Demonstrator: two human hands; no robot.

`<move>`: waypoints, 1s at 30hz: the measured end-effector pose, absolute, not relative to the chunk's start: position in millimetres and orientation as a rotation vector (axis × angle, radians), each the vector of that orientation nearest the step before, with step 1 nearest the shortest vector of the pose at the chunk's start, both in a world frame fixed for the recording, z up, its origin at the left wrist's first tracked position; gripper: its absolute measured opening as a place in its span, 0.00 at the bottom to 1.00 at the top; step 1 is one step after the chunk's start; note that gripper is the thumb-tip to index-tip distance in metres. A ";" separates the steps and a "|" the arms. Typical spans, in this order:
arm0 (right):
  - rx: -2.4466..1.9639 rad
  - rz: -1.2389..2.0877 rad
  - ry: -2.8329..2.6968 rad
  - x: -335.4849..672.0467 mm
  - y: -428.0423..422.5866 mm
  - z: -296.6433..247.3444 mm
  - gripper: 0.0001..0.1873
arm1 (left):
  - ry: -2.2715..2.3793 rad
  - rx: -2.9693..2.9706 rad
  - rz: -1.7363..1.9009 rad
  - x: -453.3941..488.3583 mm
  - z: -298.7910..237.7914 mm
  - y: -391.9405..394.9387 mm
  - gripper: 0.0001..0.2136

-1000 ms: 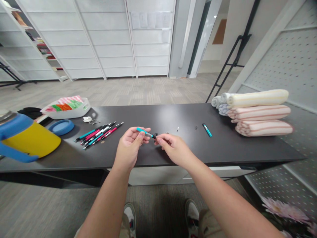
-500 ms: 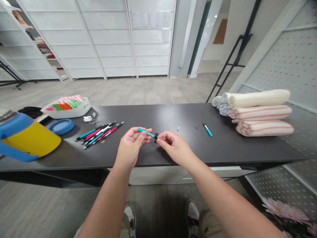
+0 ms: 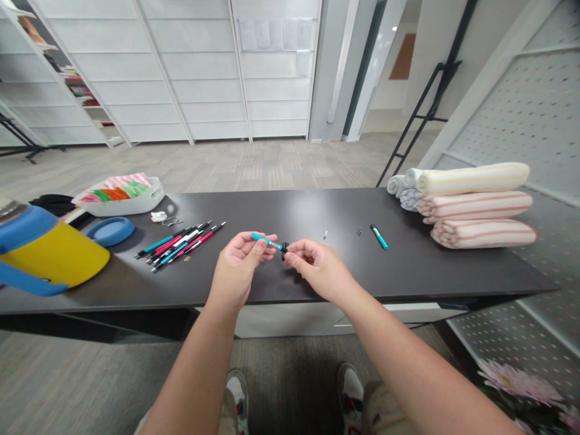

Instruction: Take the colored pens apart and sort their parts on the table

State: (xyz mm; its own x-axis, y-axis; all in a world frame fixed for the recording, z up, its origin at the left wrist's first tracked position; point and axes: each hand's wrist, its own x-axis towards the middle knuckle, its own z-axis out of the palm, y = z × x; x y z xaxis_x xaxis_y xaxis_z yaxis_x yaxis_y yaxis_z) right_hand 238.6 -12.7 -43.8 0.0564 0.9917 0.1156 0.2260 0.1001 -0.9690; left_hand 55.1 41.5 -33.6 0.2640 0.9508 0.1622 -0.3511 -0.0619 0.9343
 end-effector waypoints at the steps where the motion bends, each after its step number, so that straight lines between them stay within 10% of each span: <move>1: -1.328 0.970 -1.383 238.8 -13.0 -42.9 0.12 | 0.690 1.156 1.217 55.1 -33.7 41.5 0.15; 11: -1.338 0.916 -1.268 246.1 -11.8 -47.1 0.13 | 0.732 1.086 1.260 55.7 -33.0 43.9 0.16; 22: -1.908 -0.094 -1.630 338.2 -22.3 -23.0 0.09 | 0.748 1.090 1.234 56.3 -34.3 45.3 0.16; 30: -2.051 -0.160 -1.796 340.8 -9.1 -35.7 0.11 | 0.741 1.124 1.214 56.8 -36.8 46.2 0.16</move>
